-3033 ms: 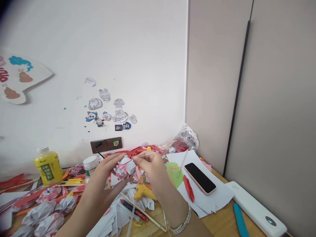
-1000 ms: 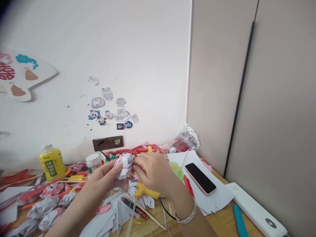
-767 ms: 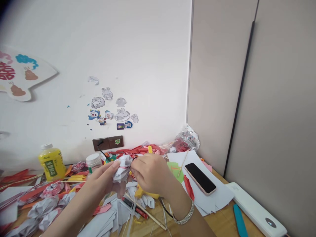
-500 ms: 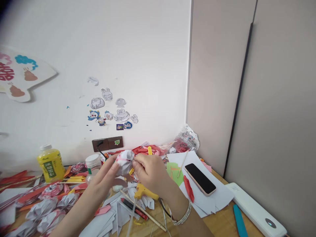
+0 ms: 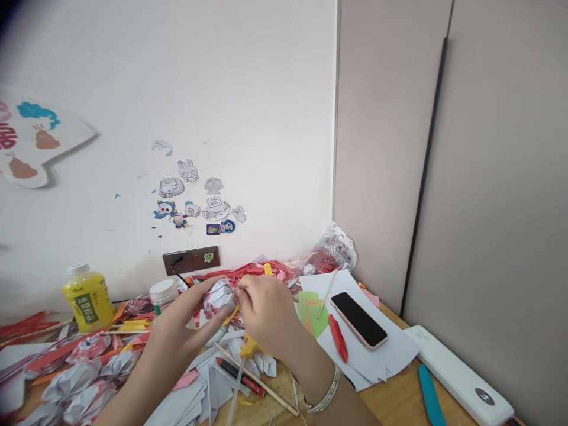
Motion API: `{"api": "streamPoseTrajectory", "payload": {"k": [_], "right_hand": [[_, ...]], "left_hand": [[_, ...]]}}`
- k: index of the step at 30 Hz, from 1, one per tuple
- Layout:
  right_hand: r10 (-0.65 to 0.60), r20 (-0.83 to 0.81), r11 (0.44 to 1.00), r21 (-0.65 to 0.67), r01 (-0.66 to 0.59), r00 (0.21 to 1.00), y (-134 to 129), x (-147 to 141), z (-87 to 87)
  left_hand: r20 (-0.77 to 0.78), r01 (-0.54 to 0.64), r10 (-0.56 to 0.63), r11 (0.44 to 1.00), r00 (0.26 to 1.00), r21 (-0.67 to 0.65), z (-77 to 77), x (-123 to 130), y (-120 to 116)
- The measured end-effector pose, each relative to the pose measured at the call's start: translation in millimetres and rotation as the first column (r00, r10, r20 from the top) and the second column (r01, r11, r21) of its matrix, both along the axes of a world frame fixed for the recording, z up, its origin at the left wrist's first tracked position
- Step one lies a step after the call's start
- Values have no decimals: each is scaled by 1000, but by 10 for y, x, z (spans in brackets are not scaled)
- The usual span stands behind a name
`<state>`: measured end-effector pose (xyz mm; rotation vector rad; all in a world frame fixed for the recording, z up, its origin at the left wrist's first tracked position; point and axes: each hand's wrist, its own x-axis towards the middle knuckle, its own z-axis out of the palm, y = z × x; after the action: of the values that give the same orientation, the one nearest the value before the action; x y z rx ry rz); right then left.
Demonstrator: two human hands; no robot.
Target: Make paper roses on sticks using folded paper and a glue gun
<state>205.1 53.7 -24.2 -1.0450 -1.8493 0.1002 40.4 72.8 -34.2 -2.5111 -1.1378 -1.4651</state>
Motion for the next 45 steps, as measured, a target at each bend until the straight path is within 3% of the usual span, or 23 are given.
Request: {"api": "streamPoseTrajectory", "payload": {"k": [2, 4, 7, 10, 13, 17, 19, 22, 23, 25, 27, 29, 32, 35, 37, 39, 43, 45], "right_hand": [[-77, 125, 980, 193, 52, 989, 14, -13, -26], [-90, 199, 947, 320, 22, 976, 36, -1, -45], [-80, 285, 896, 441, -57, 955, 65, 40, -52], [-88, 343, 851, 513, -108, 935, 74, 58, -51], [-111, 372, 816, 563, -129, 922, 72, 42, -63], [-150, 397, 770, 621, -145, 906, 63, 17, -84], [-150, 399, 771, 620, -146, 904, 63, 15, -88], [-68, 354, 827, 544, -146, 933, 71, 20, -85], [-16, 319, 857, 493, -152, 948, 72, 23, -82], [107, 221, 918, 354, -182, 969, 70, 31, -69], [208, 85, 958, 183, -221, 974, 59, 43, -47], [274, -74, 962, 18, -273, 959, 47, 60, -18], [327, -283, 913, -150, -378, 902, 40, 89, 26], [353, -379, 867, -212, -451, 856, 39, 103, 48], [350, -353, 875, -207, -437, 868, 33, 99, 48], [303, -268, 918, -176, -355, 915, 21, 87, 43], [196, -72, 977, -73, -201, 978, -12, 62, 47], [168, 16, 986, -16, -168, 986, -24, 53, 53]], "left_hand": [[51, -23, 28, 995, 998, -101, 40, -11, -31], [96, -11, 28, 985, 995, -172, 89, -25, -71], [145, 64, -23, 957, 989, -283, 171, -39, -135], [224, 177, -89, 895, 970, -409, 234, -47, -167], [382, 329, -120, 769, 916, -548, 251, -51, -159], [577, 538, -91, 504, 811, -676, 231, -25, -145], [597, 571, -96, 445, 796, -690, 211, -2, -138], [575, 539, -80, 469, 815, -699, 167, 8, -102], [564, 510, -61, 515, 823, -689, 149, -2, -83], [513, 420, -69, 670, 856, -612, 109, -40, -39], [398, 353, -171, 824, 901, -444, 66, -89, 2], [237, 370, -312, 891, 920, -264, 26, -126, 31], [53, 376, -373, 924, 926, -67, -20, -122, 49], [-12, 264, -264, 963, 964, 46, -50, -68, 55], [25, 207, -207, 978, 978, -1, -57, -38, 55], [110, 178, -166, 977, 980, -118, -43, -23, 45], [247, 168, -81, 919, 966, -356, 64, -7, -13], [318, 222, -79, 867, 945, -446, 126, 10, -44]]}}
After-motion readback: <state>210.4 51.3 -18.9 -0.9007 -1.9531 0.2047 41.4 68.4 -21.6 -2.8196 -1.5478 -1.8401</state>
